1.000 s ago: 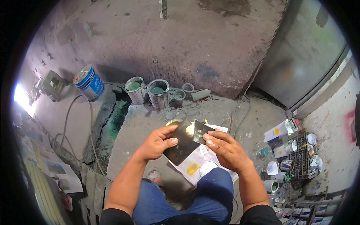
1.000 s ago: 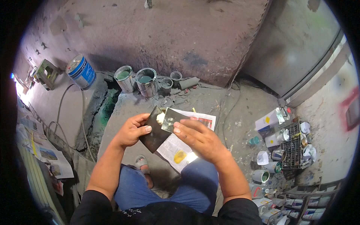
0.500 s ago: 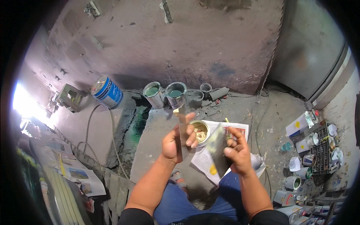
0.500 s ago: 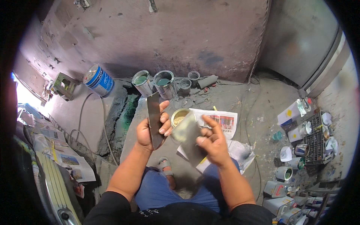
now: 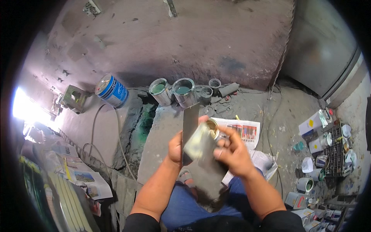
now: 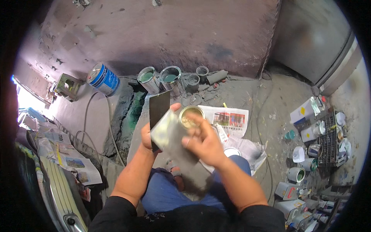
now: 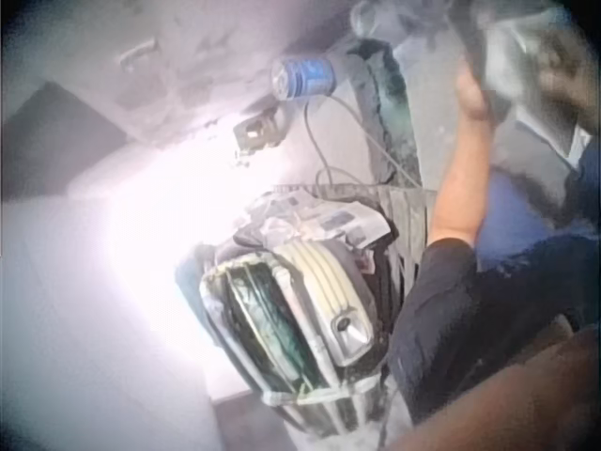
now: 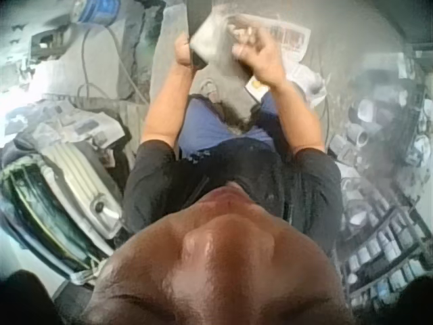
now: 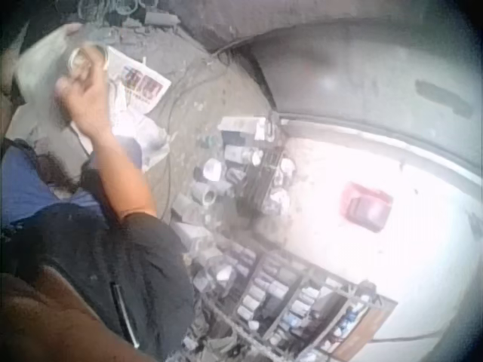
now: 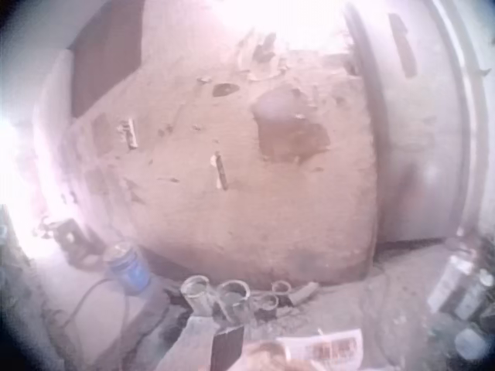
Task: The person scoops a beige paste from a can onto a metal putty knife, then uses a second knife to spread and smooth the paste across the first blade. The person repeatedly transfers and spreads the paste between the two knives while sitting on the floor.
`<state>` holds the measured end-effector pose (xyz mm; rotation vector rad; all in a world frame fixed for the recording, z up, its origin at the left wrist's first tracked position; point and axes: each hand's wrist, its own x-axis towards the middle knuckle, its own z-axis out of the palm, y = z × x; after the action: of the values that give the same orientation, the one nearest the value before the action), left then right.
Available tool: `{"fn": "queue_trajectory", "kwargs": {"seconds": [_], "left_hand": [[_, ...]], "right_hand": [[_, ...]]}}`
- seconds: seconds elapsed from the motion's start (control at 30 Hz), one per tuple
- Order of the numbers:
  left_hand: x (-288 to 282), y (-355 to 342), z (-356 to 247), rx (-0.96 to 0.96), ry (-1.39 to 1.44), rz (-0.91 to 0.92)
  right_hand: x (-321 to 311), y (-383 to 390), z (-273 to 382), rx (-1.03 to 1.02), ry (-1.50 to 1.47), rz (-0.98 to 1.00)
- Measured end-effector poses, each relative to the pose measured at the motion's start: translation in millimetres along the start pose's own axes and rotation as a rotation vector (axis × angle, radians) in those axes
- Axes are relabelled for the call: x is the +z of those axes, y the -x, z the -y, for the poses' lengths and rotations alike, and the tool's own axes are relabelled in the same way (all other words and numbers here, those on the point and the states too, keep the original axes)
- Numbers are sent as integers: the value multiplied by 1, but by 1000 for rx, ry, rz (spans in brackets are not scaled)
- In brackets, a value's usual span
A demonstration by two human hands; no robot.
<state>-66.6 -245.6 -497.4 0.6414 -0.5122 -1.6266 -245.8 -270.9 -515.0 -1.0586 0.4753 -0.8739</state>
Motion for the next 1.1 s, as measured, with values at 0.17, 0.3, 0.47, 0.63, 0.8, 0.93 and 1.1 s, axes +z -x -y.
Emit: {"fn": "queue_trajectory", "kwargs": {"seconds": [0.17, 0.3, 0.47, 0.63, 0.8, 0.93, 1.1], "left_hand": [[-23, 1, 3, 169, -82, 184], [-21, -6, 1, 467, -340, -228], [-24, -6, 4, 706, -953, -368], [-16, 0, 10, 706, -1237, -325], [-14, -2, 10, 613, -711, -222], [-11, 4, 7, 376, -239, -118], [-16, 11, 12, 268, -454, 65]], "right_hand": [[21, -6, -5, 57, -83, -54], [7, -22, 19, -71, -289, -157], [-17, 15, -30, 267, -241, -47], [-28, -23, 0, -40, -407, -83], [-51, -5, -1, -188, -65, -128], [-46, 8, -33, -26, 96, -163], [-42, -8, -15, -34, 132, -131]]}}
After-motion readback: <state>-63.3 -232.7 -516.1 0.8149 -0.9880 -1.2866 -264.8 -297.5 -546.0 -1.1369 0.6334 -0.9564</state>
